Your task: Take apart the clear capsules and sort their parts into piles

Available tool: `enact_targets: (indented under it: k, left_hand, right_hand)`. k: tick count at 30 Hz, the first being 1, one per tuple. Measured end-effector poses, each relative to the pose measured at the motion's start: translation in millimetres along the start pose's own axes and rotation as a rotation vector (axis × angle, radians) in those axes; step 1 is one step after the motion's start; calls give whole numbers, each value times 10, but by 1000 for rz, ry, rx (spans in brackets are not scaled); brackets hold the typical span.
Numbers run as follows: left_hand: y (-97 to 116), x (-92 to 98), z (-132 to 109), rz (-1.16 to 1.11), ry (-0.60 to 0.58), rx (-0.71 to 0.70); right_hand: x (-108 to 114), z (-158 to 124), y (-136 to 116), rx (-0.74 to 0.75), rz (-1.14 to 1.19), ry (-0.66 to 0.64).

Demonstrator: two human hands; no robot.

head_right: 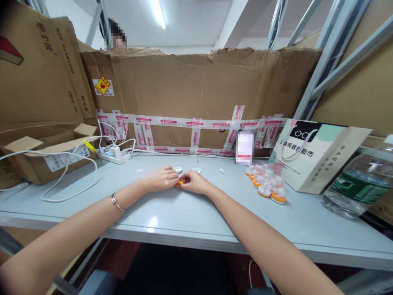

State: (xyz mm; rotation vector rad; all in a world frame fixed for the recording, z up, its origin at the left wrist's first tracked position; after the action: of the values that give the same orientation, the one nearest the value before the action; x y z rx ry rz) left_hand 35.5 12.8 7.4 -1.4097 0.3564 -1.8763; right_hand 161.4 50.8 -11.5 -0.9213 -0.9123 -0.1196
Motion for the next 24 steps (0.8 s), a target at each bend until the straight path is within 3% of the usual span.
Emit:
enact_targets:
  k: [10,14,17,21,24]
  left_hand:
    - [-45,-120,12,-163,-57,191]
    - [-237,-62,-45,-317,-114,373]
    - [-594,8,-337,-408,-291,698]
    - [-1041,81,-918,-343,-444,925]
    - [-1202,4,-1263,-312,-592,1045]
  right_hand:
    - [-19,6,13,11,16,-22]
    - [-11,-9,8,-28,18,-19]
    - [5,-26,13,-64,10,3]
    - [9,-36,14,-68,9,-10]
    - [13,-35,19,-71,5,-15]
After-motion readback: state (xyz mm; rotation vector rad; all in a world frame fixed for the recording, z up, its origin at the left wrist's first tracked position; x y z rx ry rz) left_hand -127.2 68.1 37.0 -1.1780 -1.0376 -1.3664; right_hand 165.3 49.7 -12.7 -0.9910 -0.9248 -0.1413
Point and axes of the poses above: each hand's wrist, its own z-axis towards the middle knuckle, its own x-axis out of the back of the hand, y = z × x, the point moved 4 cm from there along z, towards the middle knuckle, and after that the axes turned 3 degrees about x, right-handed, at the moved point
